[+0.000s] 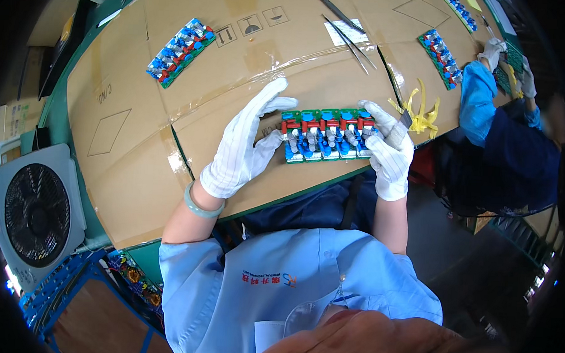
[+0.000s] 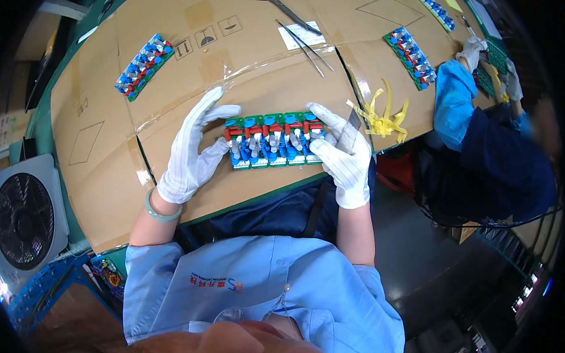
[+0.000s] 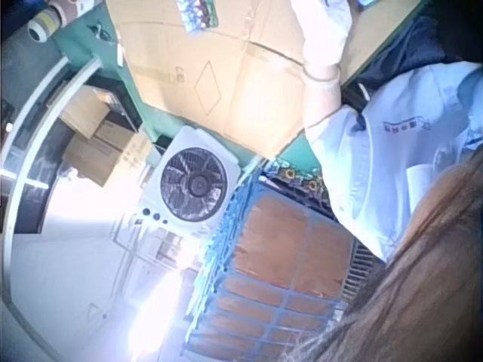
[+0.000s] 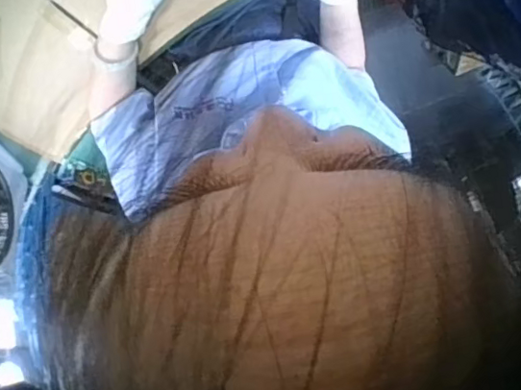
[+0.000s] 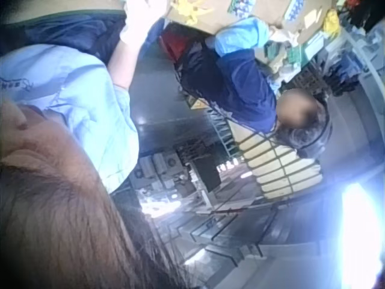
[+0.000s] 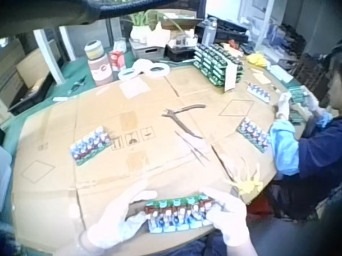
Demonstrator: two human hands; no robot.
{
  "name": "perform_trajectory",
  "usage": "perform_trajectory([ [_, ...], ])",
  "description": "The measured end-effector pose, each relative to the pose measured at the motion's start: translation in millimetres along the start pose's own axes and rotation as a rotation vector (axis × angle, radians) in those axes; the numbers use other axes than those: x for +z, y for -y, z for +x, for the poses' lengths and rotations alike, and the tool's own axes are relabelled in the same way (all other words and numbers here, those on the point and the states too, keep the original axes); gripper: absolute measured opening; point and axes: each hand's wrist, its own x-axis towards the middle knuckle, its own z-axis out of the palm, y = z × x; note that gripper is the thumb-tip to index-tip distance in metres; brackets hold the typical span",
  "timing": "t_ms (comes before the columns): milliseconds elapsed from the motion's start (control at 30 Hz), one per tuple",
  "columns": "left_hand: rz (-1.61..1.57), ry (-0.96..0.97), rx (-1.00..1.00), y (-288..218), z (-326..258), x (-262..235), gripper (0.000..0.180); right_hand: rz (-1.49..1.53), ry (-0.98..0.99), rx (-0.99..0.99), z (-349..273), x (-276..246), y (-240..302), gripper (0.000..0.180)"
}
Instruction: The person repeatedly picks up green circuit boards, flips them over, and scrapes the soldered side with a small metal tool. They handle the boards one at a time, inspecting both sides and placing them back on the table.
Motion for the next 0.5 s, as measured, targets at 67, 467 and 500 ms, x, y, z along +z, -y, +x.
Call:
perform_trajectory([
  [67, -0.006, -0.009, -0.002, 0.7, -0.5, 0.8, 0.075, 0.000, -0.006, 0.017, -0.7, -0.3, 1.5, 0.053],
  [467, -0.013, 0.006, -0.010, -0.1, -1.4, 0.1, 0.073, 0.073, -0.015, 0.029, 1.2, 4.6, 3.8, 0.051],
  [500, -0.011, 0.021, -0.016, -0.1, -2.0, -0.7, 0.072, 0.070, -0.016, 0.021, 1.1, 4.4, 2.9, 0.052],
])
